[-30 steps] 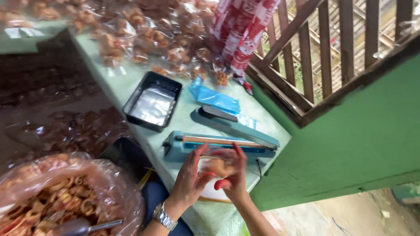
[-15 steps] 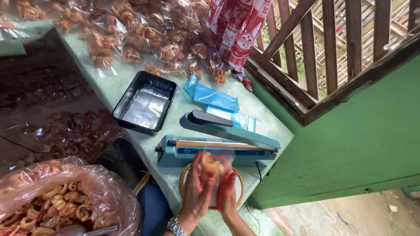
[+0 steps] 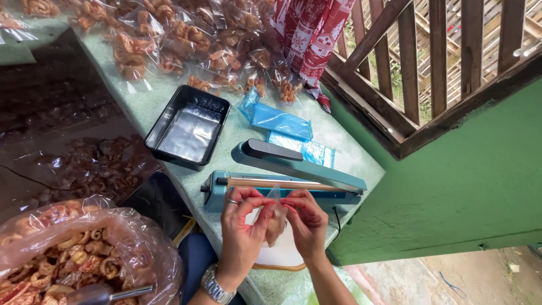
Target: Manually filling small plastic bags with fried snacks using a scoop and sealing them with a heat sealer.
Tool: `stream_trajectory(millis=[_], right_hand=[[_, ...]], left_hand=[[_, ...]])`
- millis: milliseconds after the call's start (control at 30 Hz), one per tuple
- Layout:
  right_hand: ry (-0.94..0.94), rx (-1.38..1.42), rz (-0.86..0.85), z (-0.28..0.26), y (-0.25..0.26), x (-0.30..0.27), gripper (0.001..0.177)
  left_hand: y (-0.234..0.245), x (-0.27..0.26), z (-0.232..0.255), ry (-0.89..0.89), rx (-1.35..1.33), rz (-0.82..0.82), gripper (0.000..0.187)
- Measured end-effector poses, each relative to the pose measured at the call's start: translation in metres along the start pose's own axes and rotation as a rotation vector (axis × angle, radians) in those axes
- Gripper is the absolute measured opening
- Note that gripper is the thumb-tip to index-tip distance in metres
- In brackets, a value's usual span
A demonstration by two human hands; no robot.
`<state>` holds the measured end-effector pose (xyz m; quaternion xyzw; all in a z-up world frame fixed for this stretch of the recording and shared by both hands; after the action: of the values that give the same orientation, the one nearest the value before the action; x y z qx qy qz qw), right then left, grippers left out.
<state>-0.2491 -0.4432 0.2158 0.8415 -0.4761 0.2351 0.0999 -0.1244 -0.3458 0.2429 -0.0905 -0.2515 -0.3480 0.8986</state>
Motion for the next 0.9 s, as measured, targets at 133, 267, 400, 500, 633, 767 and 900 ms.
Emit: stream_trajectory(millis=[133,267,400,500,633,767,900], right_hand=[[0.123,-0.399,-0.146,-0.038,0.001,0.005,0.006],[0.090,-0.411,-0.262,-0.060,0.024,0.003,0.006],[-0.073,-0.181,-0.324,-0.034,0.027,0.013,0.012],[0.046,-0.599,-0.305,-0.015,0.009,0.026,0.003],[0.524,-1.091,-0.239,0.022,-0.005,0.028,0.007],[0.724,-1.311,-0.200,0.044,-0.006,0.032,0.017],[0.727,-1.465,-0.189,0.045,-0.007,0.038,0.011]], left_hand=[[0.015,0.001,0.006,-0.027,0.068,-0.059,0.010],[0.031,-0.009,0.019,-0.157,0.281,-0.043,0.023],[0.028,-0.002,0.012,-0.205,0.357,-0.090,0.031],[0.022,0.013,-0.033,-0.112,0.417,-0.112,0.030],[0.006,0.028,-0.071,-0.366,0.680,-0.048,0.025],[-0.010,0.038,-0.102,-0.546,0.843,0.013,0.031],[-0.016,0.039,-0.120,-0.469,0.882,-0.066,0.025]])
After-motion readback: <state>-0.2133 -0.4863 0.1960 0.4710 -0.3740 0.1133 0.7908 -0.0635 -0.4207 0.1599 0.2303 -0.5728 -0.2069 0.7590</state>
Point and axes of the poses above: each hand's wrist, its own x-axis towards the middle knuckle, its own y-axis out of the back of the hand, z = x × y, the point moved 5 cm from there along x, towards the middle knuckle, and after that the axes turned 1 degree about z, right-handed, at the moved point
